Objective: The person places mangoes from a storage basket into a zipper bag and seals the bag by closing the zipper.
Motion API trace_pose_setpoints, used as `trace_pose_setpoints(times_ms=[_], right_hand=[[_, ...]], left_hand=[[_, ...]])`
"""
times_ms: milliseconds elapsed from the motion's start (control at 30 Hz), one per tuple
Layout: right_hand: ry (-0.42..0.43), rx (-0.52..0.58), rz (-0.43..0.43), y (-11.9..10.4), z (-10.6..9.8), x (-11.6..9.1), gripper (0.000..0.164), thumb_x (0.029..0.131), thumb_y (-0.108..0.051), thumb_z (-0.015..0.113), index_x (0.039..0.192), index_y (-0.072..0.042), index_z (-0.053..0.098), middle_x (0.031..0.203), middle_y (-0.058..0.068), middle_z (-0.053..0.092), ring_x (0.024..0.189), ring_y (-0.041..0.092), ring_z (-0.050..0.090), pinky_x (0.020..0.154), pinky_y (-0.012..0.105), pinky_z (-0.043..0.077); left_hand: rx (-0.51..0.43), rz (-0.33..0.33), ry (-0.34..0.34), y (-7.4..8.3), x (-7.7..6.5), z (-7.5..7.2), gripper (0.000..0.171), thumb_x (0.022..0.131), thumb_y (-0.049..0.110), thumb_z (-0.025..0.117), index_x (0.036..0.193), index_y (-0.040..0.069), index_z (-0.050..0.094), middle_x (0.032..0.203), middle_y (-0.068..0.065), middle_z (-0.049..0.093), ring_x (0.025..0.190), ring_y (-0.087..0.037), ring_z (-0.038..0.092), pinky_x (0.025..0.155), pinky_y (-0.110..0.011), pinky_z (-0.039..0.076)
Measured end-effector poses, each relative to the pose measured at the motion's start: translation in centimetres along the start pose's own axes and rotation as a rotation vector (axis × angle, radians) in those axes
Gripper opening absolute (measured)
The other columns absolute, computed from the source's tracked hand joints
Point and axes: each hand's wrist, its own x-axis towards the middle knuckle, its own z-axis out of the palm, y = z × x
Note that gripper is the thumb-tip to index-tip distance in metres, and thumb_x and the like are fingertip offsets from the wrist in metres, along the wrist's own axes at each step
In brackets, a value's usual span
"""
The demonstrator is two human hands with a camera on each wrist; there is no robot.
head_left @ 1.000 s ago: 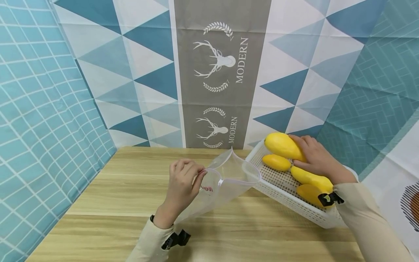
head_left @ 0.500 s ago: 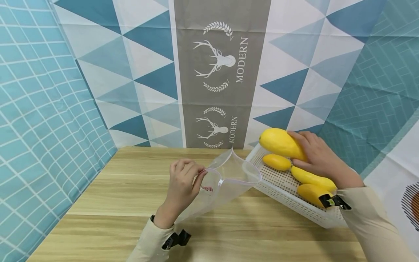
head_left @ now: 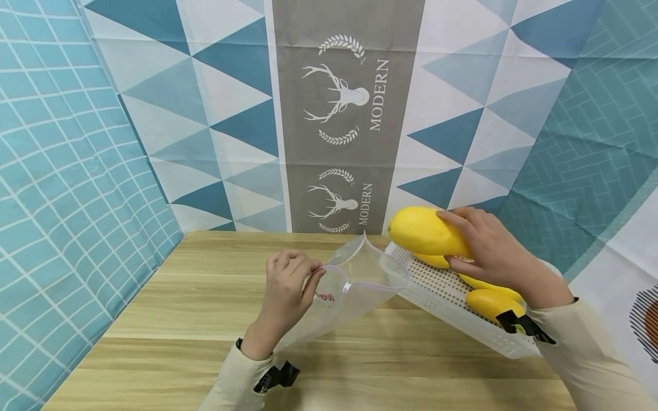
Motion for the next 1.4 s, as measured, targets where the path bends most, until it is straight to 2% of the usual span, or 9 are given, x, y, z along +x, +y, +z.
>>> trace_pose_setpoints(times_ms=[100, 233, 333, 567, 733, 867, 967, 1200, 1400], right_hand=[[0.005, -0.002, -0.011, -0.8, 0.0, 0.3, 0.069, 0.100, -0.056, 0.033, 0.142, -0.002, 0.040, 0.122, 0.023, 0.048, 0.099, 0.039, 0.047, 0.081, 0.053, 0.038], [0.008, -0.006, -0.036, -1.8, 0.1, 0.8, 0.066, 0.101, -0.054, 0.032, 0.141, -0.003, 0.040, 0.121, 0.022, 0.048, 0.100, 0.038, 0.047, 0.083, 0.052, 0.038], [0.013, -0.011, -0.068, -2.4, 0.1, 1.1, 0.064, 0.101, -0.052, 0.033, 0.140, -0.003, 0.041, 0.121, 0.021, 0.048, 0.100, 0.037, 0.048, 0.084, 0.052, 0.039], [-0.001, -0.009, -0.094, -3.4, 0.3, 1.4, 0.062, 0.100, -0.051, 0.033, 0.139, -0.005, 0.046, 0.121, 0.019, 0.049, 0.103, 0.039, 0.049, 0.084, 0.056, 0.040], [-0.038, -0.008, -0.103, -4.0, 0.4, 1.4, 0.058, 0.098, -0.048, 0.039, 0.138, -0.006, 0.047, 0.122, 0.019, 0.050, 0.104, 0.039, 0.049, 0.089, 0.057, 0.039], [-0.070, -0.020, -0.116, -4.3, 0.4, 1.5, 0.058, 0.090, -0.038, 0.060, 0.139, -0.008, 0.047, 0.123, 0.017, 0.050, 0.103, 0.035, 0.050, 0.087, 0.055, 0.041], [-0.081, -0.027, -0.132, -4.5, 0.5, 1.5, 0.069, 0.076, -0.027, 0.073, 0.138, -0.009, 0.048, 0.122, 0.015, 0.051, 0.104, 0.034, 0.050, 0.086, 0.054, 0.043], [-0.086, -0.050, -0.188, -5.1, 1.2, 1.9, 0.077, 0.064, -0.021, 0.084, 0.133, -0.012, 0.052, 0.118, 0.015, 0.053, 0.103, 0.033, 0.052, 0.086, 0.051, 0.043], [-0.102, -0.061, -0.215, -5.8, 1.9, 2.3, 0.083, 0.060, -0.025, 0.092, 0.133, -0.015, 0.054, 0.118, 0.015, 0.054, 0.102, 0.032, 0.053, 0.086, 0.050, 0.045]], left_hand=[[-0.005, 0.006, 0.005, 0.0, 0.0, 0.1, 0.016, 0.097, 0.016, 0.066, 0.086, 0.005, 0.067, 0.078, -0.004, 0.065, 0.092, -0.031, 0.058, 0.081, -0.052, 0.036], [-0.011, 0.030, 0.031, 0.1, 0.1, 0.2, 0.008, 0.087, 0.007, 0.074, 0.086, 0.004, 0.067, 0.079, -0.004, 0.066, 0.091, -0.031, 0.058, 0.079, -0.053, 0.036], [-0.009, 0.037, 0.040, 0.1, 0.2, 0.2, 0.014, 0.078, 0.000, 0.079, 0.086, 0.004, 0.067, 0.079, -0.004, 0.066, 0.090, -0.031, 0.058, 0.079, -0.053, 0.036], [-0.009, 0.025, 0.024, 0.2, 0.1, 0.2, 0.013, 0.080, 0.001, 0.078, 0.086, 0.004, 0.068, 0.079, -0.005, 0.066, 0.091, -0.031, 0.058, 0.080, -0.053, 0.037], [-0.010, 0.031, 0.032, 0.2, 0.2, 0.2, 0.014, 0.079, 0.000, 0.079, 0.087, 0.004, 0.068, 0.079, -0.005, 0.066, 0.091, -0.031, 0.058, 0.079, -0.053, 0.037], [-0.009, 0.030, 0.033, 0.2, 0.1, 0.2, 0.015, 0.078, 0.000, 0.079, 0.087, 0.004, 0.068, 0.079, -0.005, 0.066, 0.090, -0.031, 0.058, 0.079, -0.054, 0.037], [-0.008, 0.019, 0.016, 0.2, 0.0, 0.2, 0.012, 0.081, 0.003, 0.078, 0.086, 0.004, 0.068, 0.080, -0.005, 0.066, 0.091, -0.030, 0.058, 0.080, -0.054, 0.037], [-0.008, 0.001, -0.023, 0.3, -0.1, 0.3, 0.008, 0.090, 0.010, 0.073, 0.087, 0.005, 0.068, 0.081, -0.003, 0.066, 0.092, -0.029, 0.057, 0.083, -0.053, 0.037], [-0.024, 0.027, -0.005, 0.5, -0.1, 0.6, 0.011, 0.082, 0.003, 0.077, 0.086, 0.004, 0.067, 0.080, -0.004, 0.065, 0.090, -0.030, 0.057, 0.082, -0.054, 0.037]])
